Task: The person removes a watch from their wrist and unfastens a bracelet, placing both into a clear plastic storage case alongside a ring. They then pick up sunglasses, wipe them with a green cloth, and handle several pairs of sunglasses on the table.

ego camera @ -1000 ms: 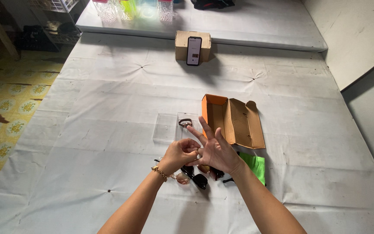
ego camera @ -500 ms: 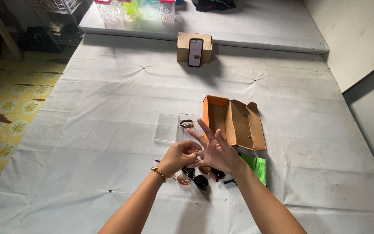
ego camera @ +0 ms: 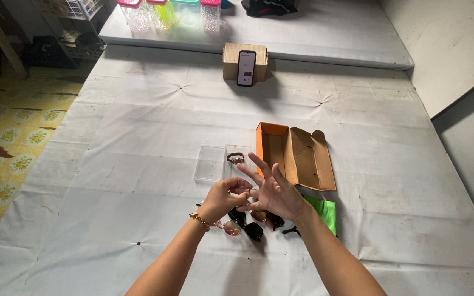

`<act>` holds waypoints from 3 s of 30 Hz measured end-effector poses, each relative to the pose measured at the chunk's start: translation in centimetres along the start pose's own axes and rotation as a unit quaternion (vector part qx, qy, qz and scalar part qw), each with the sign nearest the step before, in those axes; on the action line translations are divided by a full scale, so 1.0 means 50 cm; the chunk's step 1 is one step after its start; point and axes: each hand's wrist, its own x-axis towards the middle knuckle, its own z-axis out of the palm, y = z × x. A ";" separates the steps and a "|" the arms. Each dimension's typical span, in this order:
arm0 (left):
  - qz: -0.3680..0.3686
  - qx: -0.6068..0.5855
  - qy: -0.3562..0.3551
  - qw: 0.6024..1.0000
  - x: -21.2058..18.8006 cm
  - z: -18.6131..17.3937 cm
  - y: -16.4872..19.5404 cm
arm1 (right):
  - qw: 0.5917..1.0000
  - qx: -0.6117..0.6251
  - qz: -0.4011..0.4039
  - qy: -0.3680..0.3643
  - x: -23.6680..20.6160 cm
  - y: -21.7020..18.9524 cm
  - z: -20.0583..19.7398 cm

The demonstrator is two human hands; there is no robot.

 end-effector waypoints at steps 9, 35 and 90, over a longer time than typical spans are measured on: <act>0.057 0.057 0.044 0.996 0.000 -0.027 -0.026 | 0.996 -0.058 0.020 0.060 -0.008 -0.006 -0.005; 0.143 0.111 0.145 0.973 -0.012 0.010 -0.042 | 0.879 -0.380 0.024 0.288 0.006 0.050 -0.037; 0.075 0.291 0.238 0.924 0.143 -0.266 -0.271 | 0.476 -0.817 -0.015 0.326 0.454 0.235 -0.472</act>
